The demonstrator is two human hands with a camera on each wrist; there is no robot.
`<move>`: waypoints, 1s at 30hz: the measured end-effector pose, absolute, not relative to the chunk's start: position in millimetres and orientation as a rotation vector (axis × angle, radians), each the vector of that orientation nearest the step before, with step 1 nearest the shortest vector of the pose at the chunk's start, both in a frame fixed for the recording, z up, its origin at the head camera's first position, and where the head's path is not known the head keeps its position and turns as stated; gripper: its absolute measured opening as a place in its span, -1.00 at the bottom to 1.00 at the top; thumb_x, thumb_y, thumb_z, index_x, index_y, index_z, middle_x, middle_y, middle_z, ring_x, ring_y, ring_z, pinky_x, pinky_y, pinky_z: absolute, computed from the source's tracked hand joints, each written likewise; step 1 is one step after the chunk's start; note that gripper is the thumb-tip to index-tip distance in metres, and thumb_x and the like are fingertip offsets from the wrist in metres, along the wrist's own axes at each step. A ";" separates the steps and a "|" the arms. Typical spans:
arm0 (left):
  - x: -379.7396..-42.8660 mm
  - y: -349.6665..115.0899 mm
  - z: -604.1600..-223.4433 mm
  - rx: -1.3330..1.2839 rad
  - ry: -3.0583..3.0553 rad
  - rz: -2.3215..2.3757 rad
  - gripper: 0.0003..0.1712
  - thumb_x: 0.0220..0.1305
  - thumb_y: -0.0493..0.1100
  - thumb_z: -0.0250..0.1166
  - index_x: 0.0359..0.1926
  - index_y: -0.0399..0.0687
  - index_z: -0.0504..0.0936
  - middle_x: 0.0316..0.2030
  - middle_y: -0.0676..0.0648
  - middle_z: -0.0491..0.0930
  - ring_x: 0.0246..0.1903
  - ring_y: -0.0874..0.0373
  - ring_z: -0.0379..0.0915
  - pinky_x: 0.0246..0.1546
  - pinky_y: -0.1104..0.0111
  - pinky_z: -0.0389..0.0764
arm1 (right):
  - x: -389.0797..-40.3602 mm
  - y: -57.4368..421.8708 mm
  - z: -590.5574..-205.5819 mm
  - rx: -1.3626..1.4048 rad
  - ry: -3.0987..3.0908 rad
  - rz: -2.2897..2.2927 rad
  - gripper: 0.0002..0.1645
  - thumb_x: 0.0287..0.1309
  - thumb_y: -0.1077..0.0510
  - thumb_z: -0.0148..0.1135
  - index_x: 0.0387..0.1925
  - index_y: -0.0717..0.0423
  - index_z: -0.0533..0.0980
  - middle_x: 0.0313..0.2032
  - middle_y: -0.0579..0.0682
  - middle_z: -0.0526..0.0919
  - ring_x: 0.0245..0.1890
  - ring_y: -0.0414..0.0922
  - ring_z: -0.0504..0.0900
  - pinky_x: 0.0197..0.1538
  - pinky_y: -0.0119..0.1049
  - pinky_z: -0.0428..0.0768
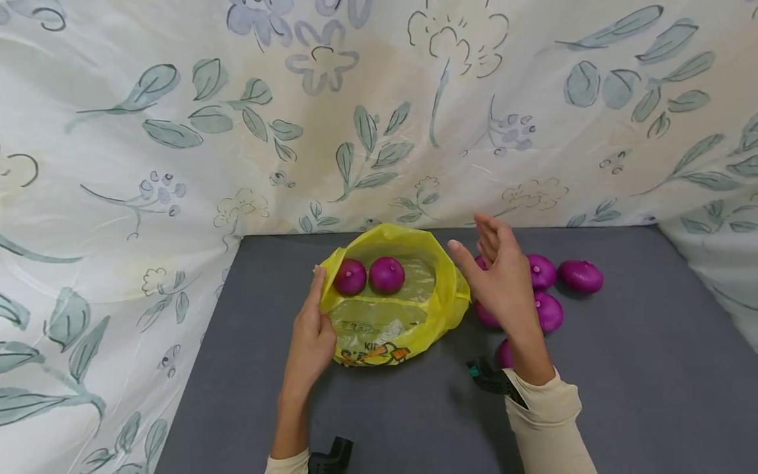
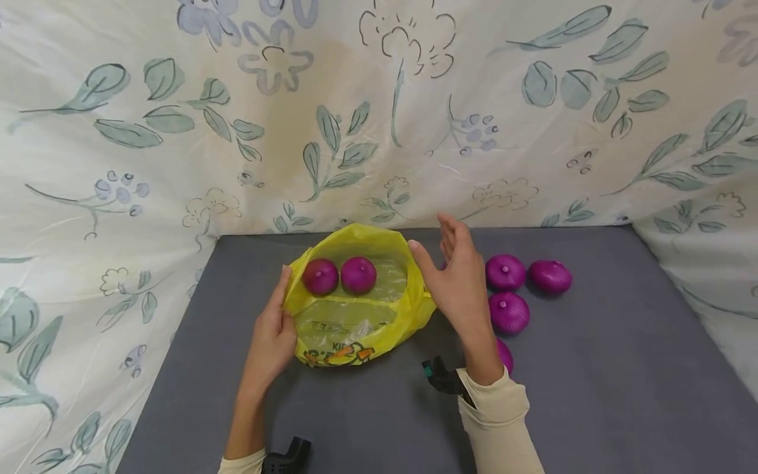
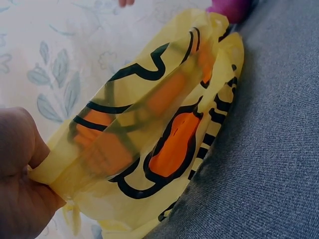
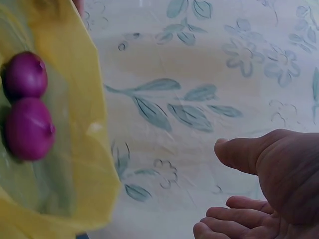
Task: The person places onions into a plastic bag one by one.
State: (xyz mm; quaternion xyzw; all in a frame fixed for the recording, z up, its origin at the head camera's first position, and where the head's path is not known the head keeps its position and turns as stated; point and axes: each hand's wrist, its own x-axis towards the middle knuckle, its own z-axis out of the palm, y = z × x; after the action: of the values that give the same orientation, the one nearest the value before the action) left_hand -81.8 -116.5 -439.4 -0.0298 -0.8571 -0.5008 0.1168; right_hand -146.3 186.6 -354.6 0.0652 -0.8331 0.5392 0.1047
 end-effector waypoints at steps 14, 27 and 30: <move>-80.7 -118.1 -434.9 -0.088 -2.519 -1.453 -0.11 0.46 -0.54 -0.14 0.72 0.01 -0.01 0.69 0.03 -0.02 0.64 0.15 -0.11 0.51 0.37 0.07 | -143.0 223.2 -344.9 0.023 -2.432 1.531 -0.08 0.41 -0.15 0.36 0.61 0.03 0.21 0.58 -0.01 0.31 0.55 -0.03 0.31 0.45 -0.07 0.38; -80.1 -118.8 -435.2 -0.084 -2.537 -1.451 -0.11 0.47 -0.55 -0.13 0.72 0.01 -0.01 0.68 0.15 -0.05 0.64 0.17 -0.13 0.55 0.34 0.02 | -140.6 265.1 -348.2 -0.117 -2.357 1.551 -0.11 0.44 -0.07 0.32 0.63 -0.01 0.18 0.60 0.02 0.27 0.58 -0.04 0.26 0.49 -0.19 0.33; -79.3 -118.3 -435.9 -0.086 -2.537 -1.448 -0.11 0.47 -0.55 -0.13 0.72 0.02 -0.01 0.68 0.14 -0.05 0.64 0.15 -0.13 0.55 0.30 0.03 | -139.3 272.0 -349.6 -0.152 -2.355 1.547 -0.11 0.45 -0.06 0.32 0.64 -0.01 0.16 0.60 0.03 0.25 0.58 -0.04 0.25 0.51 -0.20 0.31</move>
State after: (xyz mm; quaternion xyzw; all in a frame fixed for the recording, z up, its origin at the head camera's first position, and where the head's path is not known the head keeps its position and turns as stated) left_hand -79.3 -118.3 -435.9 -0.0294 -0.8629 -0.4925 0.1091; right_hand -139.3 272.0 -349.6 -0.0532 -0.8239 0.5413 0.1592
